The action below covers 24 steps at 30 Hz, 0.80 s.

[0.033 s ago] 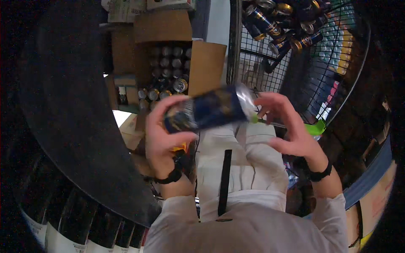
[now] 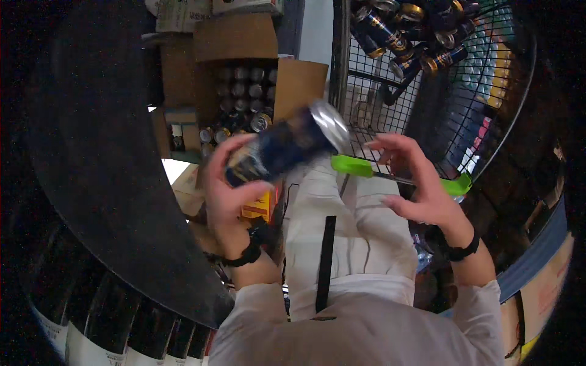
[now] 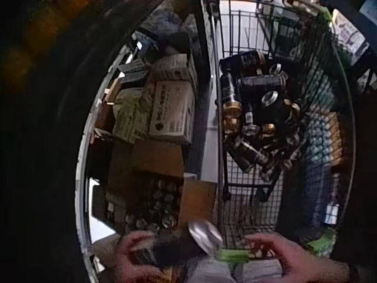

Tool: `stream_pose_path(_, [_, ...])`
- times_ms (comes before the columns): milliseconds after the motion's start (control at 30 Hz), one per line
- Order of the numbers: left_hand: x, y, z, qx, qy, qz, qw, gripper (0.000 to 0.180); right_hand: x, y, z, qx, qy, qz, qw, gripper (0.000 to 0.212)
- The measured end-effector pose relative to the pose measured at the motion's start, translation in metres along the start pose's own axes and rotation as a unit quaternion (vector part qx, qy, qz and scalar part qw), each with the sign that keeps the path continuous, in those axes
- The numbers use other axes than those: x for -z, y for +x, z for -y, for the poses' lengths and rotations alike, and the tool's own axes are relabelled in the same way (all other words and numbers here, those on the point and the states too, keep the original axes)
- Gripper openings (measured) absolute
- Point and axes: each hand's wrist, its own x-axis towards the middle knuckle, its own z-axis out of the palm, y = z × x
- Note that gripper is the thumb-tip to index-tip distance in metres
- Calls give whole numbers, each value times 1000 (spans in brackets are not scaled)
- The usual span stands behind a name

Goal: The recorder is taking individual canned drinks from a shopping cart and placing them into a cardboard box on the floor.

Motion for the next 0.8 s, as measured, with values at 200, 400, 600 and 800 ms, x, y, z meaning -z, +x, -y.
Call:
stream_pose_path(200, [35,45,59,135,253,-265,920,66,16,-12,-61,63,-390,13,919,69])
stream_pose_path(400, [52,102,120,220,594,-199,748,81,26,-17,-77,-9,-458,34,888,61])
stream_pose_path(600, [55,139,187,273,623,-104,726,79,37,-21,-94,-21,-403,17,915,56])
stream_pose_path(800, [50,154,196,322,618,-69,714,73,38,-20,-96,-1,-372,12,928,48])
